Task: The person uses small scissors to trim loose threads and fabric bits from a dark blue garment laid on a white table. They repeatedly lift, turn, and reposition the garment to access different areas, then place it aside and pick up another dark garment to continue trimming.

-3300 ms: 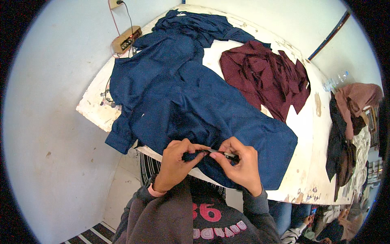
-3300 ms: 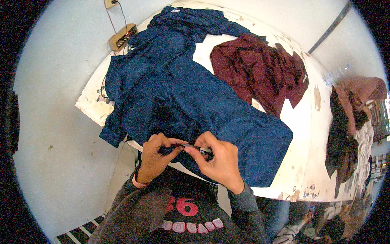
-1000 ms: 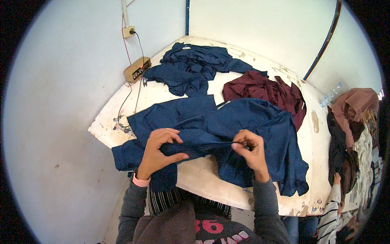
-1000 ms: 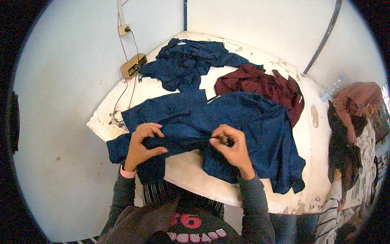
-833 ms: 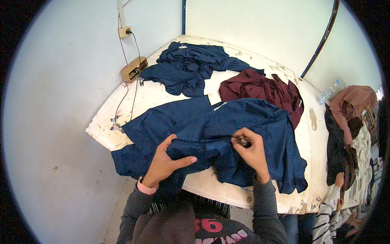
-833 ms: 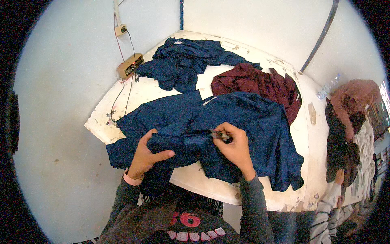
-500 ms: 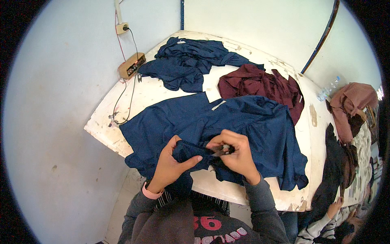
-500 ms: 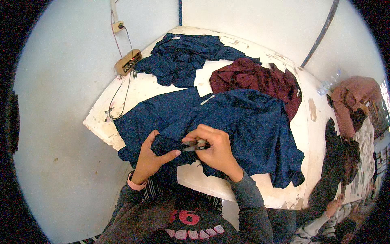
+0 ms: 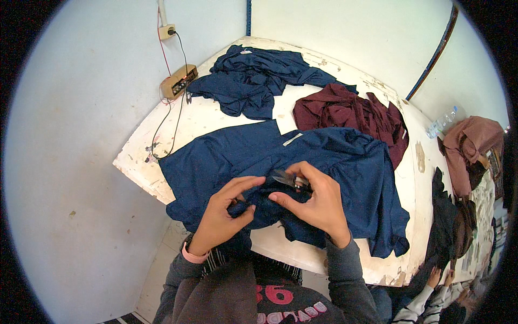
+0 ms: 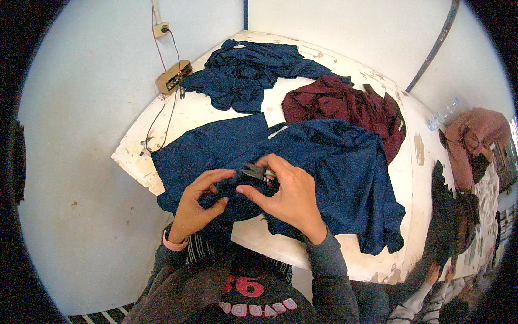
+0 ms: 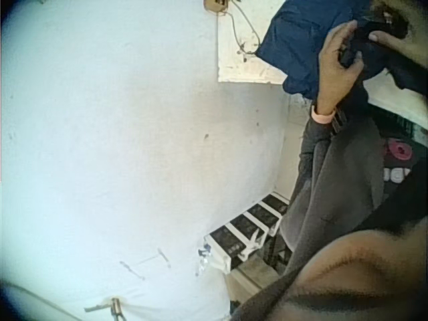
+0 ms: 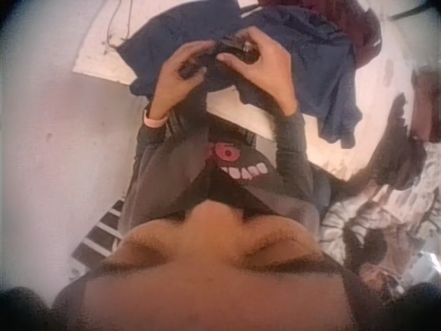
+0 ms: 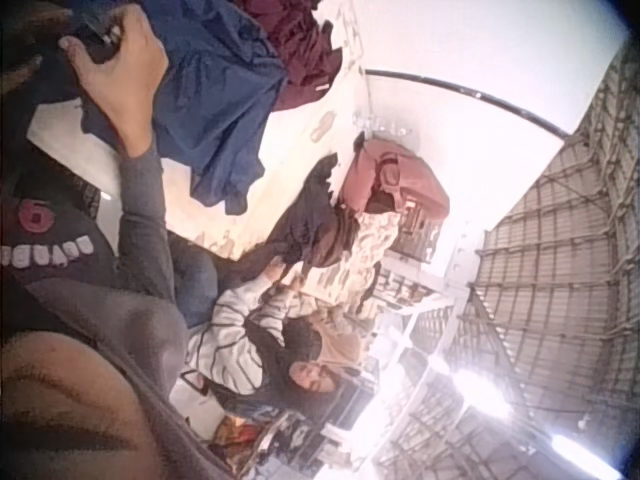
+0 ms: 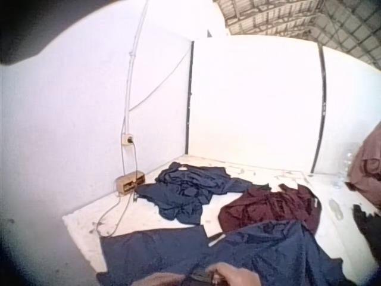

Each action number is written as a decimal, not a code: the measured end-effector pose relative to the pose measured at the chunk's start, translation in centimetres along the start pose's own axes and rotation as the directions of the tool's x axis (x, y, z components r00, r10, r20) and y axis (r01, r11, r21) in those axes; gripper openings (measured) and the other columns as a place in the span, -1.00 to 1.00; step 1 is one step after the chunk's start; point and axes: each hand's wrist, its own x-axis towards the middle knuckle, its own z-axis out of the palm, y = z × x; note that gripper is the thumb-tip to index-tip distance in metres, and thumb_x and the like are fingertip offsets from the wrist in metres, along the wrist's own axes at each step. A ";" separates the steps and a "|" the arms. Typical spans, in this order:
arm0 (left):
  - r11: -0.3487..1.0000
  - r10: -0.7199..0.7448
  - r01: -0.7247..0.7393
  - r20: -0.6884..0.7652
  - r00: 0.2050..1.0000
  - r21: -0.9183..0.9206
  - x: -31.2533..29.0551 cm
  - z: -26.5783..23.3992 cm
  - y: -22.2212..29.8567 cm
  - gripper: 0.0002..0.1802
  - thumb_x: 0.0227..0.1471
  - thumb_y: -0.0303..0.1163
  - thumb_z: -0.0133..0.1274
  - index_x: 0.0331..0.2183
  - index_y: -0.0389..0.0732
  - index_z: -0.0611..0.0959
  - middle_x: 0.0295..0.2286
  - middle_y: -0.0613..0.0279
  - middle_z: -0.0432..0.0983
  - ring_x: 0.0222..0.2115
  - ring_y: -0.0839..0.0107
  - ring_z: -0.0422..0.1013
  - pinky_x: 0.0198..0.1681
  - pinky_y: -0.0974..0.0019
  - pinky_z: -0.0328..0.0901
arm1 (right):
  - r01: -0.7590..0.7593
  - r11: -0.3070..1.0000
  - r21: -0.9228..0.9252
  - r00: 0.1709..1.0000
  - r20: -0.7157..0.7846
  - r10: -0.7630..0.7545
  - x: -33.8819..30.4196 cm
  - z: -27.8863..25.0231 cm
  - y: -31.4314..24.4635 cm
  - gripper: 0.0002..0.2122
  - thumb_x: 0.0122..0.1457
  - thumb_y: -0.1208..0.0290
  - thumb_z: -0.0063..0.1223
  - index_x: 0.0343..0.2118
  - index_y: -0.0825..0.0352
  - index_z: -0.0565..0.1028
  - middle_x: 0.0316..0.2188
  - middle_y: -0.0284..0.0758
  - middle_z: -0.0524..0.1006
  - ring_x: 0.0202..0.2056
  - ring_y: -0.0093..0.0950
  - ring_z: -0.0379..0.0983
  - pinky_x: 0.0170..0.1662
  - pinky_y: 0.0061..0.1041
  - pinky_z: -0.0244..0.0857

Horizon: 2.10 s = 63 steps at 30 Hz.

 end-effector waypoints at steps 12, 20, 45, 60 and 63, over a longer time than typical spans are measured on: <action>0.999 0.021 -0.020 0.054 0.998 -0.030 0.0 0.7 -0.3 -0.35 -0.11 -0.65 0.19 0.10 -0.15 0.60 0.11 0.22 0.51 0.01 0.45 0.44 -0.14 0.45 0.32 | -0.143 0.990 -0.009 0.946 0.293 0.139 -0.7 1.1 0.5 -0.65 0.14 0.07 0.27 -0.49 0.31 0.58 -0.73 -0.28 0.45 -0.68 -0.33 0.40 -0.54 -0.38 0.22; 0.953 -0.196 0.193 0.010 0.980 -0.232 -0.6 0.2 -2.1 -0.59 0.18 -0.47 0.12 0.08 -0.23 0.61 -0.02 0.19 0.60 0.00 0.46 0.44 0.07 0.35 0.26 | -0.161 0.979 0.128 0.982 0.122 0.146 -0.7 1.5 1.7 -0.73 0.06 0.21 0.42 -0.48 0.28 0.55 -0.71 -0.34 0.46 -0.68 -0.52 0.38 -0.53 -0.53 0.25; 0.989 0.075 -0.145 0.802 0.592 0.014 -6.0 0.0 -4.7 -0.42 0.15 0.02 0.18 0.11 -0.07 0.58 0.10 0.10 0.51 0.22 0.13 0.32 0.32 -0.04 0.10 | 0.123 0.858 0.499 0.990 0.001 -0.143 -8.2 0.2 4.2 -0.85 0.01 0.50 0.37 -0.58 0.30 0.56 -0.72 -0.40 0.46 -0.70 -0.53 0.30 -0.55 -0.50 0.07; 0.723 -0.155 0.236 -0.180 0.971 0.649 1.4 0.6 -12.0 -0.45 0.00 0.08 0.28 -0.24 -0.23 0.62 -0.37 0.08 0.56 -0.32 0.07 0.53 -0.30 0.09 0.40 | -0.105 0.989 -0.106 0.978 0.172 0.123 -8.9 3.7 6.2 -0.58 -0.18 0.58 0.35 -0.15 0.25 0.58 -0.31 -0.34 0.61 -0.29 -0.38 0.63 -0.26 -0.46 0.48; 0.704 -0.117 0.176 -0.132 0.984 0.688 1.4 1.1 -13.4 -0.39 -0.10 0.03 0.36 -0.15 -0.19 0.56 -0.31 0.08 0.48 -0.24 0.07 0.47 -0.23 0.10 0.37 | -0.200 0.980 0.022 0.962 0.192 0.192 -9.7 2.9 6.1 -0.61 -0.17 0.61 0.34 -0.18 0.27 0.60 -0.31 -0.36 0.62 -0.29 -0.39 0.63 -0.27 -0.46 0.47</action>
